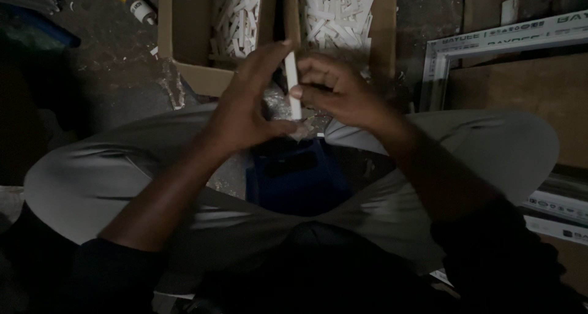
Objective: The person sits cross-legged on the floor and repeatedly picks up small white plastic pieces from one cardboard box, inspects them, and places them into a second box. The person handles the pieces one at a time, turning them over in their hands before sorting.
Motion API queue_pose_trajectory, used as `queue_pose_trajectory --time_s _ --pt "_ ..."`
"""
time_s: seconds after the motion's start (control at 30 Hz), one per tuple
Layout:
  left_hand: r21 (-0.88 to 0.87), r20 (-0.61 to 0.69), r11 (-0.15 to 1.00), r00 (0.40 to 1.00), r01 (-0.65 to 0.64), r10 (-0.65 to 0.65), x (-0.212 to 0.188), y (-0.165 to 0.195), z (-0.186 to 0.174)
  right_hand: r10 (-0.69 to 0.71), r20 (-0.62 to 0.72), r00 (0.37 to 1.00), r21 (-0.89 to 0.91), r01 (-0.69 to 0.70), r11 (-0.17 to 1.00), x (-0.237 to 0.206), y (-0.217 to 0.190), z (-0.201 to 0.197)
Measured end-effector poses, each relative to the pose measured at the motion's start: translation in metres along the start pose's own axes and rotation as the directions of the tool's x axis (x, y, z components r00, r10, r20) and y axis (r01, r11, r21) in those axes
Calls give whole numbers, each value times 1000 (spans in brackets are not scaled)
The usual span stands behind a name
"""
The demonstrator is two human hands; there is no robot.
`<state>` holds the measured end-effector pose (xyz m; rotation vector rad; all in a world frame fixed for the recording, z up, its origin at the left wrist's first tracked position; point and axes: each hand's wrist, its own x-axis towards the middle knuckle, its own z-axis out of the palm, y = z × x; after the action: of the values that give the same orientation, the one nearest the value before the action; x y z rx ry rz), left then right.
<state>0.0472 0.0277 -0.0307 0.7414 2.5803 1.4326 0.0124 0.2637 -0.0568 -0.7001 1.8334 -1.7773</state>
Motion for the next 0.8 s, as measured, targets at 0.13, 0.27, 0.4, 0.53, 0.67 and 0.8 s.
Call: queue_pose_trajectory --time_s 0.13,0.27,0.4,0.53,0.67,0.8 --pt "67 -88 998 996 -21 27 -3 -14 -12 77 -104 992 -214 -98 972 4 -4 -23" --pt "92 -246 991 967 97 -72 -10 -47 -47 83 -215 973 -796 -225 562 -15 -22 -57" --pt "42 -276 973 939 226 -206 -3 -86 -70 50 -188 981 -908 -193 372 -22 -31 -62" --pt "264 -56 910 947 319 -316 33 -129 -68 94 -136 986 -822 -165 545 -23 -37 -47" --pt "611 154 769 924 189 -350 79 -170 -41 71 45 996 -930 16 366 -20 -43 -35" --pt "708 183 676 871 205 -455 102 -193 -16 438 100 893 -952 -42 303 -19 -47 -31"
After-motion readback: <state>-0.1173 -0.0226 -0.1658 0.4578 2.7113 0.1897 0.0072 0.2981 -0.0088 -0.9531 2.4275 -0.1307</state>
